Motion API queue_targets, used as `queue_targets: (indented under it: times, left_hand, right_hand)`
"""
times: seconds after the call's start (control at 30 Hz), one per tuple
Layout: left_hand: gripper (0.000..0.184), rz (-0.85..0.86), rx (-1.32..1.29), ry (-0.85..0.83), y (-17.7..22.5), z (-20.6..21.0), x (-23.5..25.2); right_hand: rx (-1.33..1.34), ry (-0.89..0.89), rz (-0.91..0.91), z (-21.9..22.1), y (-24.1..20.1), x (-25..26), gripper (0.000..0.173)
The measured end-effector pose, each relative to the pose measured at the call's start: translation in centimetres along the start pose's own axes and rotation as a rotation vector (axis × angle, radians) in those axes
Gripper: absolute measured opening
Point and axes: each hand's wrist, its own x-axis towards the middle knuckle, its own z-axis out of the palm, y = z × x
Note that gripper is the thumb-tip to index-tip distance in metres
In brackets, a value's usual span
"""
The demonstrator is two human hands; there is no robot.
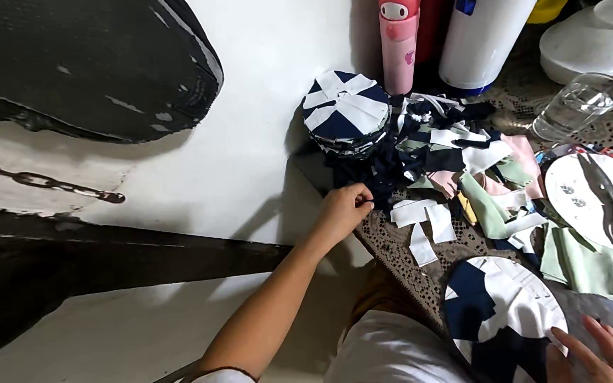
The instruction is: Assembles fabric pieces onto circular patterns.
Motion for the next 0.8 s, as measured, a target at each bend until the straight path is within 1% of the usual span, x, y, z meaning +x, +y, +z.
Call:
queue_targets:
  times: [0.13, 0.23, 0.3, 0.37, 0.4, 0.47, 0.5, 0.53, 0.6, 0.63, 0.73, 0.8]
  left_hand:
    - [0.009, -0.019, -0.203, 0.006, -0.4, -0.5, 0.3]
    - [0.005, -0.05, -0.447, -0.047, -0.4, -0.8, 0.4]
    - [0.004, -0.037, -0.576, -0.036, 0.1, -1.0, 0.1]
    - [0.003, 0.002, -0.627, -0.048, 1.2, -0.7, -0.3]
    - [0.004, 0.036, -0.616, -0.082, 1.8, -0.5, -0.6]
    - [0.014, 0.123, -0.481, -0.154, 3.0, -0.1, -0.9]
    - [0.017, 0.163, -0.36, -0.14, 3.3, -0.2, -0.8]
    - [0.017, 0.198, -0.225, -0.086, 3.2, -0.2, -0.4]
    - [0.014, 0.247, 0.007, 0.014, 2.7, -0.3, 0.5]
    - [0.013, 0.279, 0.096, 0.016, 2.4, -0.4, 0.7]
    - [0.01, 0.35, 0.29, -0.106, 2.1, -0.3, 0.8]
    - [0.012, 0.372, 0.366, -0.134, 1.8, 0.2, 0.8]
  right_hand:
    - [0.005, -0.012, 0.015, 0.0, -0.1, -0.2, 0.018]
    - [0.008, -0.017, 0.015, -0.2, -0.2, -0.2, 0.018]
    - [0.006, -0.016, 0.011, -0.2, 0.0, -0.2, 0.019]
    - [0.008, -0.018, 0.017, -0.2, 0.2, -0.4, 0.019]
    - [0.007, -0.023, 0.022, -0.2, 0.2, -0.4, 0.019]
    - [0.012, -0.026, 0.024, -0.1, 0.2, -0.4, 0.019]
    - [0.013, -0.025, 0.023, -0.1, 0.1, -0.4, 0.018]
    - [0.017, -0.021, 0.022, -0.2, 0.1, -0.4, 0.017]
    - [0.023, -0.015, 0.022, -0.2, 0.2, -0.4, 0.016]
    - [0.027, -0.011, 0.021, -0.2, 0.2, -0.4, 0.015]
    - [0.029, -0.011, 0.025, -0.1, 0.3, -0.5, 0.016]
    - [0.041, -0.005, 0.022, 0.0, 0.3, -0.5, 0.016]
